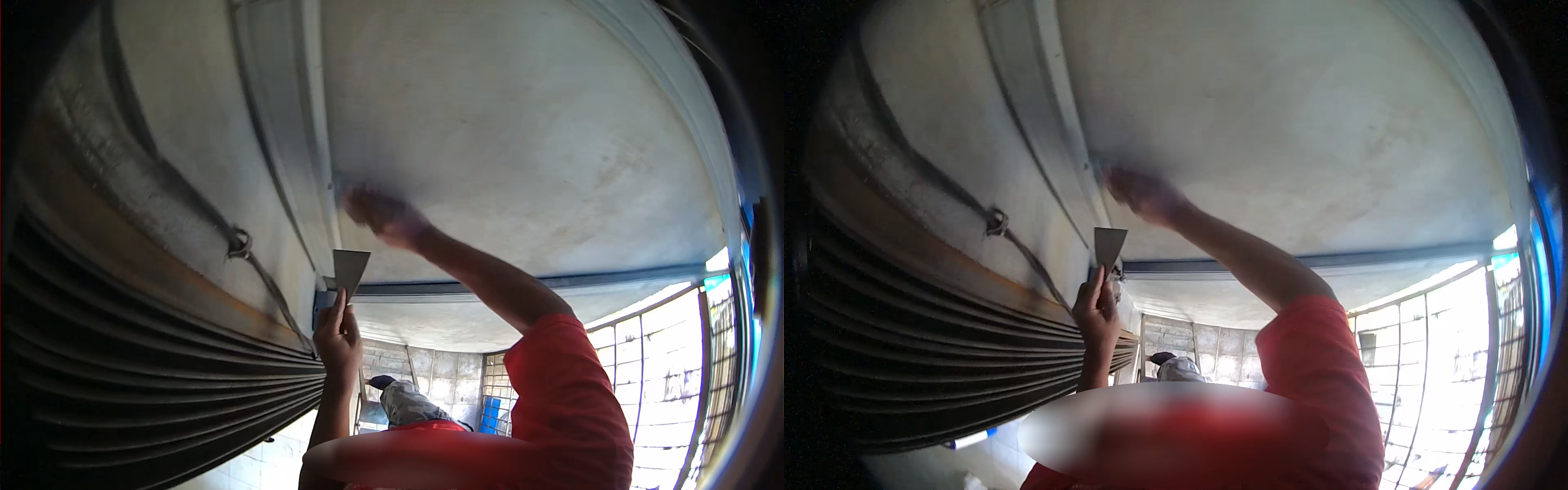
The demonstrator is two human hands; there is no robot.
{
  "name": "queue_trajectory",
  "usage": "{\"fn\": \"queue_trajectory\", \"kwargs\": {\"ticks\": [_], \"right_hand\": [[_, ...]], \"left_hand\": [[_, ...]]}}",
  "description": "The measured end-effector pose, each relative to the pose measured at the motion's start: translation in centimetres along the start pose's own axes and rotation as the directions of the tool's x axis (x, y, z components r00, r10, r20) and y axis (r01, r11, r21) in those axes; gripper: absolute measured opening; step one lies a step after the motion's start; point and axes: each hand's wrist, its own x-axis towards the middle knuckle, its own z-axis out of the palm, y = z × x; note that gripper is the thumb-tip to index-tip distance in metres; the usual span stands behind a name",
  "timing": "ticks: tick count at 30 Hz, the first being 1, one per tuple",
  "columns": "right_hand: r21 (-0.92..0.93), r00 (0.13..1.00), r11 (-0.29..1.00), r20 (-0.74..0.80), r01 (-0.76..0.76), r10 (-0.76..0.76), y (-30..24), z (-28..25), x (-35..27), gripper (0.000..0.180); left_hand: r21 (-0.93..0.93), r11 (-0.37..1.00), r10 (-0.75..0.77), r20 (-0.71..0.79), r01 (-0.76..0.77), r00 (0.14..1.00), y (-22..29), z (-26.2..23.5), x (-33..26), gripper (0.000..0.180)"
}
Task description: The recorder uses a putty knife and sandpaper to scrape and sand the wall and metal door frame.
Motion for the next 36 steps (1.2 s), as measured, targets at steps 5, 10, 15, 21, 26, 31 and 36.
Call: {"fn": "queue_trajectory", "kwargs": {"ticks": [5, 10, 15, 21, 26, 31, 36], "right_hand": [[-0.907, 0.922, 0.249, 0.372, 0.339, 0.102, 7.6, -9.7, -5.4, 0.057], [-0.260, 0.467, 0.518, -0.824, -0.815, 0.321, 12.1, -23.7, -10.5, 0.046], [0.057, 0.145, 0.415, -0.886, -0.908, 0.440, 14.1, -22.6, -8.0, 0.052], [-0.366, 0.768, 0.722, -0.533, -0.587, 0.354, 10.4, -20.3, -4.2, 0.055], [-0.211, 0.326, 0.334, -0.883, -0.918, 0.338, 13.3, -23.9, -17.7, 0.051], [0.223, 0.029, 0.283, -0.738, -0.933, 0.674, 15.4, -23.0, -16.3, 0.052], [-0.273, 0.769, 0.828, -0.582, -0.490, 0.264, 11.3, -23.4, -4.7, 0.055]], "left_hand": [[0.095, 0.991, 0.091, 0.058, -0.096, 0.994, -0.3, -2.3, 1.7, 0.035], [-0.003, 0.999, 0.038, -0.006, -0.038, 0.999, 0.5, -3.3, 2.9, 0.033], [0.026, 0.995, 0.096, 0.054, -0.097, 0.994, 2.4, -1.9, 4.8, 0.033], [-0.081, 0.981, 0.181, 0.018, -0.179, 0.983, 5.4, -1.2, 8.9, 0.035], [-0.028, 0.991, 0.130, 0.055, -0.128, 0.990, 4.7, -2.6, 9.1, 0.036], [-0.064, 0.988, 0.141, 0.017, -0.140, 0.990, 3.6, -1.6, 9.3, 0.036], [0.008, 0.984, 0.180, -0.061, -0.179, 0.982, 5.5, -1.1, 9.6, 0.037]]}}
